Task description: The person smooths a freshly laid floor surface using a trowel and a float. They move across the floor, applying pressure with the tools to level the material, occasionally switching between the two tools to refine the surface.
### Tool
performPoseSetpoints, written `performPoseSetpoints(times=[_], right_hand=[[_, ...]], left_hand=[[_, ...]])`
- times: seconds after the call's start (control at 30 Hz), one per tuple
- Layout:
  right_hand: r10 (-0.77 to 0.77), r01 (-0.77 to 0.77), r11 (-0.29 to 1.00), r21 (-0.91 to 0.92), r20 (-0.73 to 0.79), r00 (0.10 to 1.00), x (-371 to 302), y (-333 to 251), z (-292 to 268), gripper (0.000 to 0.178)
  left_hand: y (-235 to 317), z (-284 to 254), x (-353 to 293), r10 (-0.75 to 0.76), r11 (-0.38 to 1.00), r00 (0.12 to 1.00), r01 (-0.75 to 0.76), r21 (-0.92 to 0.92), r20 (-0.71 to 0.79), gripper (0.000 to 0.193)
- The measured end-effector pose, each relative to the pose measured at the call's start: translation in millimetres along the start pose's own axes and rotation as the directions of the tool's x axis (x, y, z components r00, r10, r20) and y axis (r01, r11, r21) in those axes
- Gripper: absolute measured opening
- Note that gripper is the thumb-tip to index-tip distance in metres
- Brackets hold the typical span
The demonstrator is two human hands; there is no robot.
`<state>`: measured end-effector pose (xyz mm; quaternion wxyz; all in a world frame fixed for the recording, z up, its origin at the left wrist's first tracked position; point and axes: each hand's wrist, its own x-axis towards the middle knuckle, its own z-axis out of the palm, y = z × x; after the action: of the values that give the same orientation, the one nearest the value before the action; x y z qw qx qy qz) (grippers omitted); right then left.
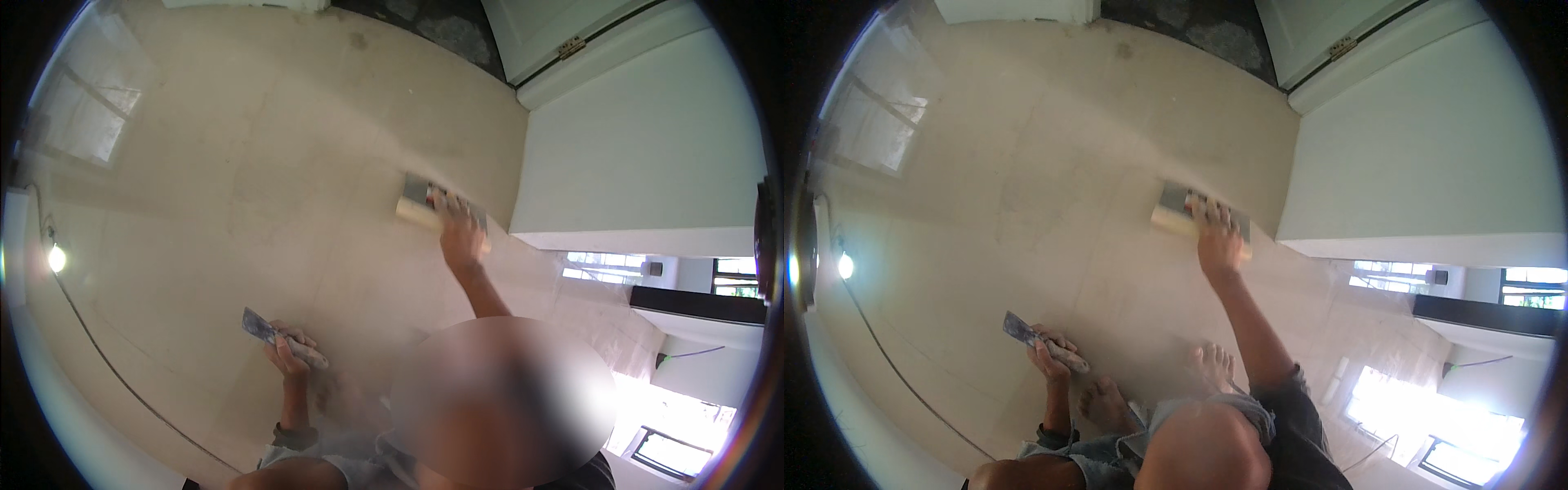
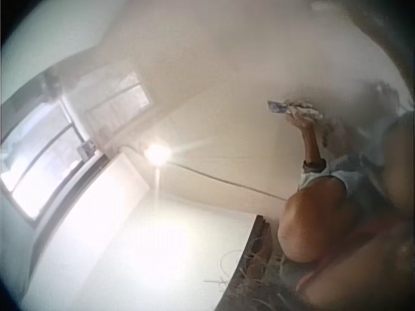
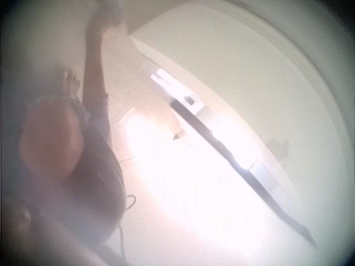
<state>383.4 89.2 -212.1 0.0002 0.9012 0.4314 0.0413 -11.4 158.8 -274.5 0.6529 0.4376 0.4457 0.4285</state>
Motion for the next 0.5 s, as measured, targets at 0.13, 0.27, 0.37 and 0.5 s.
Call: performPoseSetpoints(times=[0.13, 0.27, 0.37, 0.5], right_hand=[[-0.031, 0.031, 0.999, -0.018, -0.005, 1.0, -17, 12, 4, 0.062], [-0.091, 0.09, 0.996, -0.006, -0.064, 0.994, -23, 33, 4, 0.065], [0.043, -0.044, 0.997, 0.057, 0.029, 0.999, 2, 39, -3, 0.067], [-0.051, 0.048, 0.998, -0.047, -0.067, 0.996, -36, 37, 13, 0.057]], left_hand=[[-8, -4, 1, -0.018, 0.999, 0.999, 0.02, -0.025, 0.044, 0.047], [3, 8, -2, -0.035, 0.999, 0.999, 0.035, -0.033, 0.005, 0.049], [-1, 12, 1, -0.033, 0.999, 0.999, 0.032, -0.018, -0.04, 0.047], [7, -2, 2, -0.171, 0.985, 0.985, 0.172, -0.03, 0.012, 0.052]])
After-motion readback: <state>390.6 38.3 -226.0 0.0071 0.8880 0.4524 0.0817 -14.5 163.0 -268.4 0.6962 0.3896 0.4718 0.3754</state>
